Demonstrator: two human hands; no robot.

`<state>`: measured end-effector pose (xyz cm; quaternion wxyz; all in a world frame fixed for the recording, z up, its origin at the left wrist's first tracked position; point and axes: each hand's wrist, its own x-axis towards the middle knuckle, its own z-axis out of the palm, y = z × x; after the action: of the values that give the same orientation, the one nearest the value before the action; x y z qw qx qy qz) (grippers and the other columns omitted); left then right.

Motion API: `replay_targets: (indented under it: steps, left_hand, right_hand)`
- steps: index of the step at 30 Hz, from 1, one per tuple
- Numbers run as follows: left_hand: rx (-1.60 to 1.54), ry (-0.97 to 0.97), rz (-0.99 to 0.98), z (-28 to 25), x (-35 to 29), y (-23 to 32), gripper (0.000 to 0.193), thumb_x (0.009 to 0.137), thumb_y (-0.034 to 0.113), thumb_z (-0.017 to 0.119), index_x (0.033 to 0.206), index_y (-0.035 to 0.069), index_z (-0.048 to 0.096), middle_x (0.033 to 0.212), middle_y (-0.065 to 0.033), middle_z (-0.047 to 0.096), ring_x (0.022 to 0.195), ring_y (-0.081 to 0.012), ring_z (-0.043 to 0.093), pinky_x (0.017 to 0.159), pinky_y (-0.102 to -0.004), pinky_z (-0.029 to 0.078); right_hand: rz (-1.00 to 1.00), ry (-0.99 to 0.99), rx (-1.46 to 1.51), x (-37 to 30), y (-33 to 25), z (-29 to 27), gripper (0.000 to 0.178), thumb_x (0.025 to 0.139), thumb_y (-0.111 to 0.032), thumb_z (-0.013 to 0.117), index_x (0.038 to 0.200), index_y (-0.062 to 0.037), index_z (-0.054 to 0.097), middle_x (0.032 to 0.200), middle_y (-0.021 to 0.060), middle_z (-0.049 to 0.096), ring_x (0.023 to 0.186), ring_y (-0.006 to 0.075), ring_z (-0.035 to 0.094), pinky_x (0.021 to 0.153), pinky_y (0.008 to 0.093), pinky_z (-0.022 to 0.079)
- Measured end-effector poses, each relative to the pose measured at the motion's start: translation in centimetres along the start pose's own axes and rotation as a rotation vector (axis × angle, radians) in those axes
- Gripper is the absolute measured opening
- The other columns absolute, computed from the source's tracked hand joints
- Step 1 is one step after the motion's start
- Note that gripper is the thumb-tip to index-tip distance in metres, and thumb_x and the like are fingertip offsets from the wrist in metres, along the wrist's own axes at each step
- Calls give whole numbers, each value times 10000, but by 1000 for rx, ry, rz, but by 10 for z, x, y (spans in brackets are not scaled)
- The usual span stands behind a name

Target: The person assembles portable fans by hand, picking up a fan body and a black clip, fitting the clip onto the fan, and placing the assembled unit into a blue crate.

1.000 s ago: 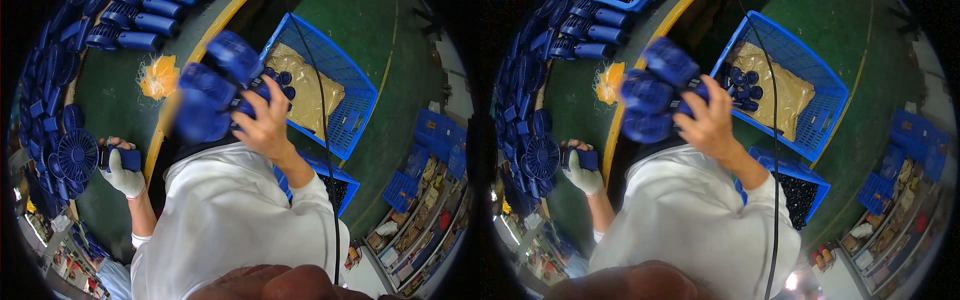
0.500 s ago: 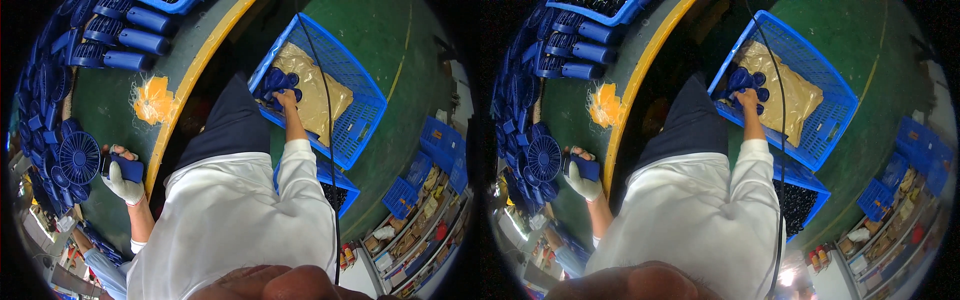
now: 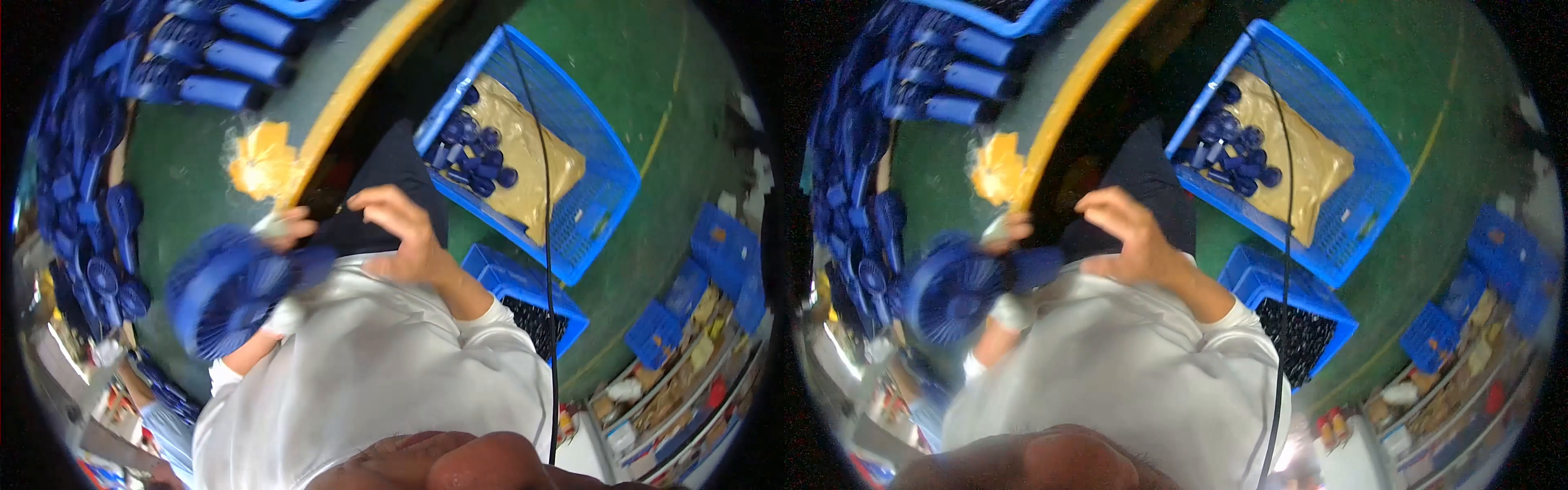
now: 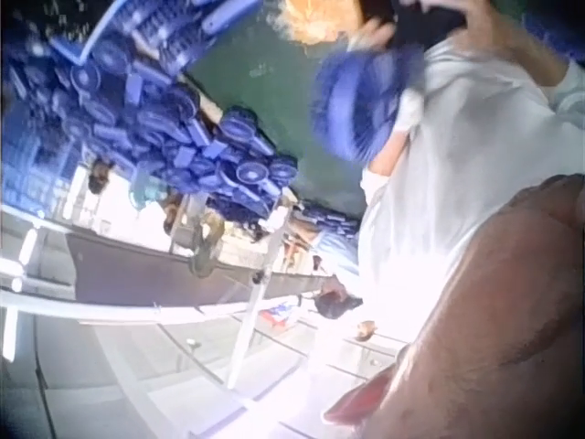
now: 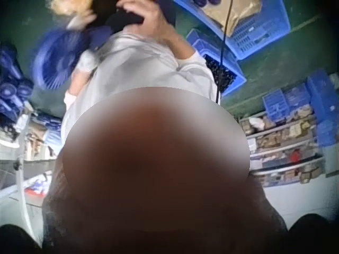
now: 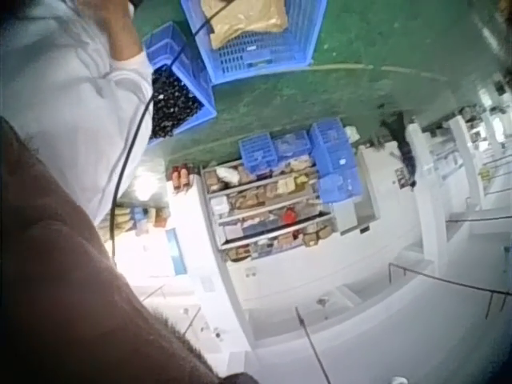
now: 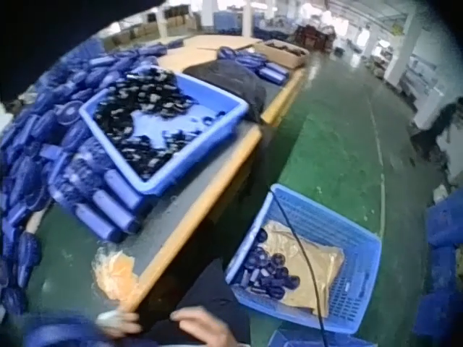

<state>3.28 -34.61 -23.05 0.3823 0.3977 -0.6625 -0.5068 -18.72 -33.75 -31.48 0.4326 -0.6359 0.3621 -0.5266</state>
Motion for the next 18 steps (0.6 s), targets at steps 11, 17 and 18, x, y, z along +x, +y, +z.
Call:
replay_targets:
  steps: [11, 17, 18]
  left_hand:
    - [351, 30, 52, 2, -15, 1, 458, 733, 243, 743, 1118, 25, 621, 1135, -154, 618, 1121, -334, 561, 936, -410, 473]
    - [494, 444, 122, -46, -51, 5, 308, 670, 87, 736, 962, 53, 643, 1006, -117, 641, 973, -301, 621, 850, -369, 507]
    - [692, 500, 135, -61, -51, 3, 317, 652, 96, 741, 952, 58, 645, 998, -123, 638, 968, -295, 621, 846, -372, 510]
  right_hand:
    - [423, 631, -435, -95, 47, -43, 484, 756, -134, 751, 1145, 87, 566, 1040, 163, 605, 933, 258, 573, 846, 369, 472]
    - [699, 418, -1019, -144, 149, -111, 506, 826, -277, 676, 1137, 113, 589, 1068, 315, 622, 972, 444, 605, 864, 447, 466]
    - [774, 429, -1088, -153, 169, -116, 481, 810, -282, 641, 1095, 105, 618, 1034, 324, 626, 965, 470, 598, 846, 488, 460]
